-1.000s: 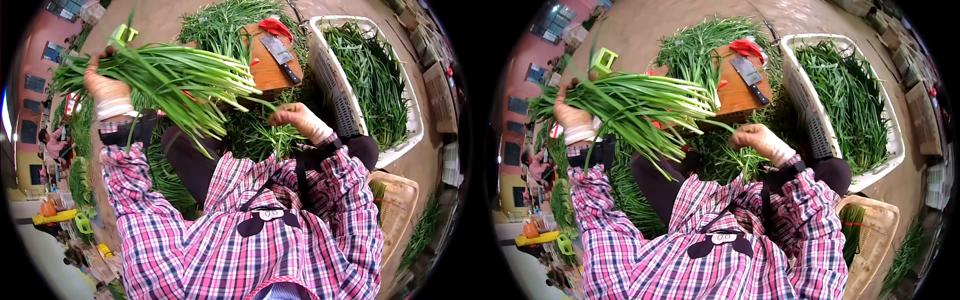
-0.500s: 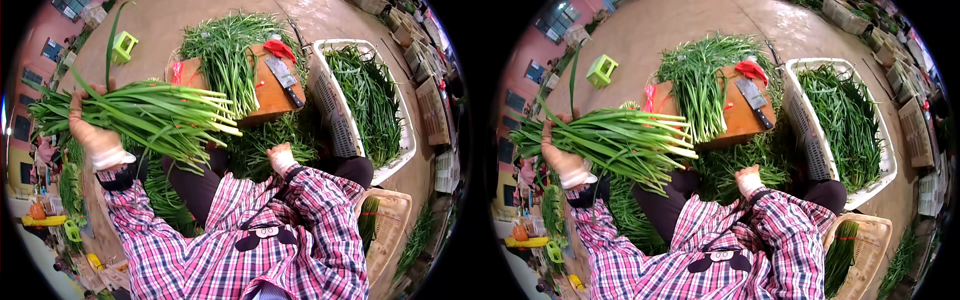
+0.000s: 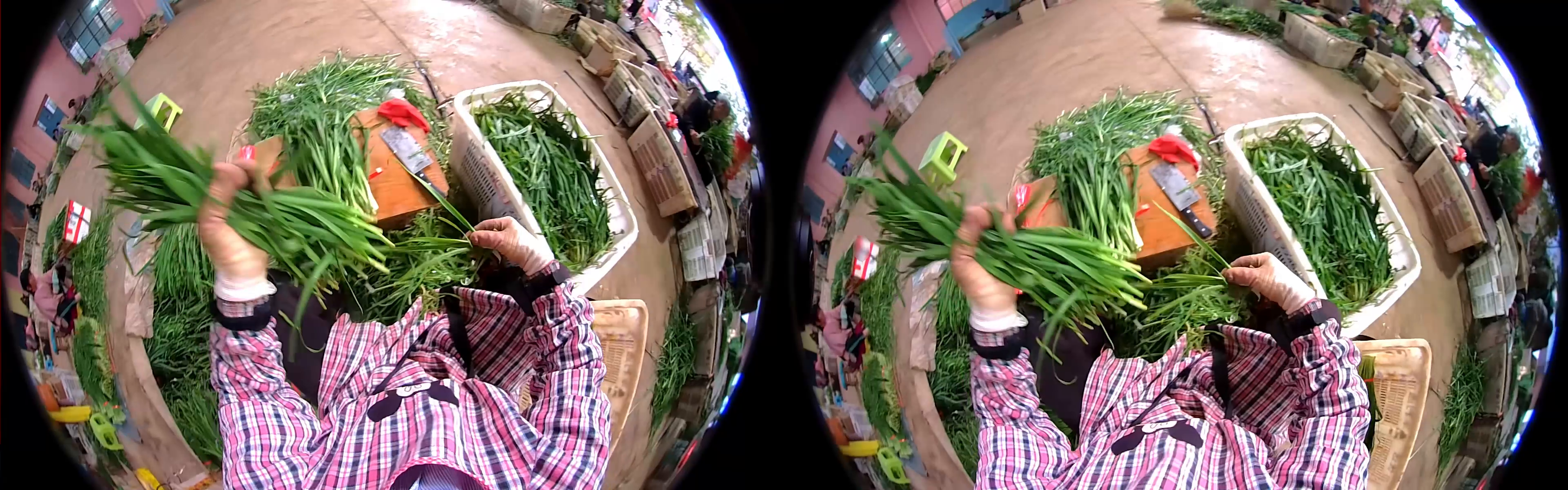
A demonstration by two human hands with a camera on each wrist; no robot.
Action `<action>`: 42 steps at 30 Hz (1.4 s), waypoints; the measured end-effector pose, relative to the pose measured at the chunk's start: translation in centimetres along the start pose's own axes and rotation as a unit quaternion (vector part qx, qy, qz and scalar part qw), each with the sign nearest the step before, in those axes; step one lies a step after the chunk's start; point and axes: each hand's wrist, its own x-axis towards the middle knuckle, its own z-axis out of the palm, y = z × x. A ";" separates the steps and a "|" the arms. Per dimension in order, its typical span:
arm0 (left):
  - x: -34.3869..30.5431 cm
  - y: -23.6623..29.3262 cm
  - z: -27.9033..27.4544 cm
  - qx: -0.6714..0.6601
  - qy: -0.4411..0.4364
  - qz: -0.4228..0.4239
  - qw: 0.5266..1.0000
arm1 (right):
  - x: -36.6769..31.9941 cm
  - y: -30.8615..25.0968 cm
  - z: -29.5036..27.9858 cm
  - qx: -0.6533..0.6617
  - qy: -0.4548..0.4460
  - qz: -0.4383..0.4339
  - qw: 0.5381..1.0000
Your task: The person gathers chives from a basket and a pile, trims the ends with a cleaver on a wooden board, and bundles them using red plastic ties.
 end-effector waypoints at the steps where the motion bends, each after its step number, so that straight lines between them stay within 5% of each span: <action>1: -0.5 -1.3 0.5 0.040 -0.039 0.006 0.998 | -0.7 -0.4 -0.2 0.029 0.010 -0.030 0.999; 6: -2.0 -8.9 0.8 0.167 -0.259 -0.004 0.951 | -3.4 -3.3 0.5 0.194 -0.004 -0.127 0.973; 10: -3.1 -12.1 1.5 0.130 -0.300 -0.166 0.931 | -3.4 -4.9 1.0 0.181 -0.026 -0.170 0.968; 15: -3.8 -11.6 1.9 0.209 -0.294 -0.181 0.915 | -1.6 -4.9 1.9 0.169 -0.042 -0.205 0.963; 19: -3.6 -11.9 0.2 0.255 -0.256 -0.102 0.927 | -0.9 -5.0 2.8 0.186 0.007 -0.233 0.954; 22: -3.8 -11.9 -0.3 0.229 -0.176 -0.087 0.954 | -1.0 -5.2 2.6 0.222 0.059 -0.253 0.940; 32: -3.5 -10.9 -1.3 0.221 -0.148 -0.065 0.962 | -3.6 -3.0 -2.6 0.266 0.157 -0.287 0.907; 34: -3.4 -11.0 -2.0 0.217 -0.146 -0.066 0.963 | -4.4 -1.9 -3.5 0.206 0.156 -0.268 0.928; 36: -3.4 -11.1 -2.5 0.202 -0.144 -0.063 0.967 | -6.3 -2.0 -3.8 -0.015 -0.007 -0.123 0.992; 38: -3.7 -10.8 -2.7 0.179 -0.150 -0.059 0.971 | -8.3 -5.6 -1.6 -0.298 -0.004 -0.015 0.955; 39: -3.5 -10.8 -3.4 0.283 -0.177 -0.050 0.941 | -7.7 -4.7 -1.1 -0.292 0.048 -0.121 0.948; 42: -3.6 -11.8 -4.6 0.254 -0.185 -0.041 0.948 | -6.0 -4.9 0.6 -0.011 0.055 -0.136 0.989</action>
